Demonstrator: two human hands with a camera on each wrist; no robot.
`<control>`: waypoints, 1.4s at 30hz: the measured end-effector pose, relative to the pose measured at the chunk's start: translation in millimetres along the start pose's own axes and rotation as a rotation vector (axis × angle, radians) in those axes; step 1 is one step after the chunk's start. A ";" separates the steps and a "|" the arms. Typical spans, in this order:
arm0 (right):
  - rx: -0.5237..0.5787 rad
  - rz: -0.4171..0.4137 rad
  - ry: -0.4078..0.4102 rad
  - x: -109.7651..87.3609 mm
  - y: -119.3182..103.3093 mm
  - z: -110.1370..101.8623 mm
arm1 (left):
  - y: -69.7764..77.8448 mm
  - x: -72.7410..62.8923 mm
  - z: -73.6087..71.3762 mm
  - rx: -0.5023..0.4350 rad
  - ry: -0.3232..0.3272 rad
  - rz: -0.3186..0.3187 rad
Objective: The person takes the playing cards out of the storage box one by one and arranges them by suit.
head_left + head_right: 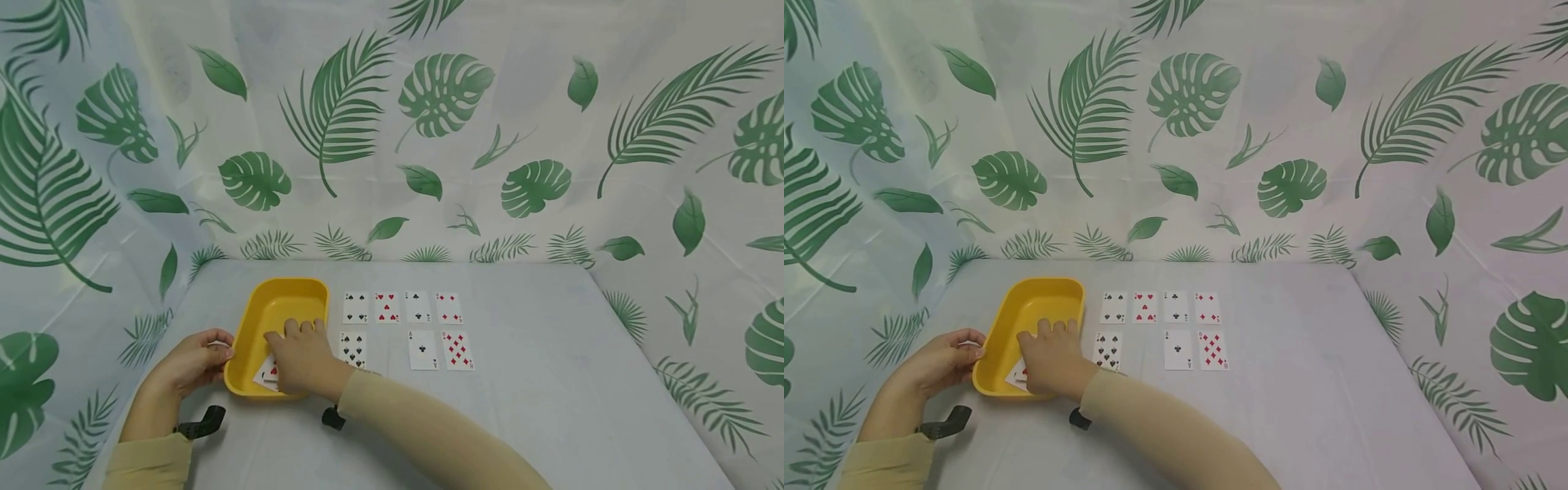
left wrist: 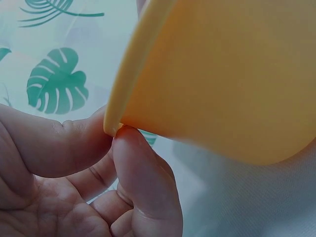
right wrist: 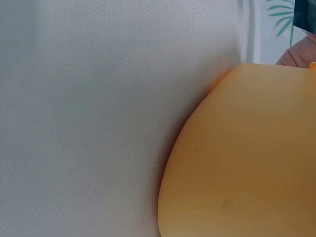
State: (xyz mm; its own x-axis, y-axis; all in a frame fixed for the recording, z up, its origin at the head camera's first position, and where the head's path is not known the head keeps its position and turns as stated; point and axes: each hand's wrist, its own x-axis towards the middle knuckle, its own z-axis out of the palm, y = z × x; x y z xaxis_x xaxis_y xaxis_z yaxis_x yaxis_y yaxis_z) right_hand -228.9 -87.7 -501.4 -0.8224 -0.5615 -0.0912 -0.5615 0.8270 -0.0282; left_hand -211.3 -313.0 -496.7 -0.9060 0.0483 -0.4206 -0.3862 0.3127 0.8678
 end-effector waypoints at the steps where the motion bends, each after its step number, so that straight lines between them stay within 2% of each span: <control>1: 0.005 -0.001 0.006 -0.6 0.5 -0.1 | -0.3 0.1 -0.1 0.001 0.001 0.000; 12: 0.097 -0.049 0.043 -4.8 8.0 -5.8 | -2.0 3.2 -0.8 0.014 0.013 -0.013; 24: 0.327 -0.119 0.017 -7.1 25.4 -16.7 | -3.3 2.8 -1.9 0.010 -0.008 0.002; 29: 0.385 -0.145 0.026 -11.2 31.1 -19.2 | -3.5 3.4 -2.3 0.013 -0.003 -0.008; 42: 0.500 -0.148 0.070 -31.5 64.5 -30.1 | 0.2 -0.3 -0.3 0.022 0.005 -0.002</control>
State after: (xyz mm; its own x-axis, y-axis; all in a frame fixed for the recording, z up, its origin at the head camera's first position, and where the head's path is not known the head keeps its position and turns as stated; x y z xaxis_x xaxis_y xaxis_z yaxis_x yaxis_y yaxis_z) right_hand -242.0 -17.5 -470.4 -0.7514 -0.6596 0.0162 -0.5740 0.6414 -0.5091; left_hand -211.2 -313.2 -496.3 -0.9059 0.0431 -0.4212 -0.3844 0.3333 0.8609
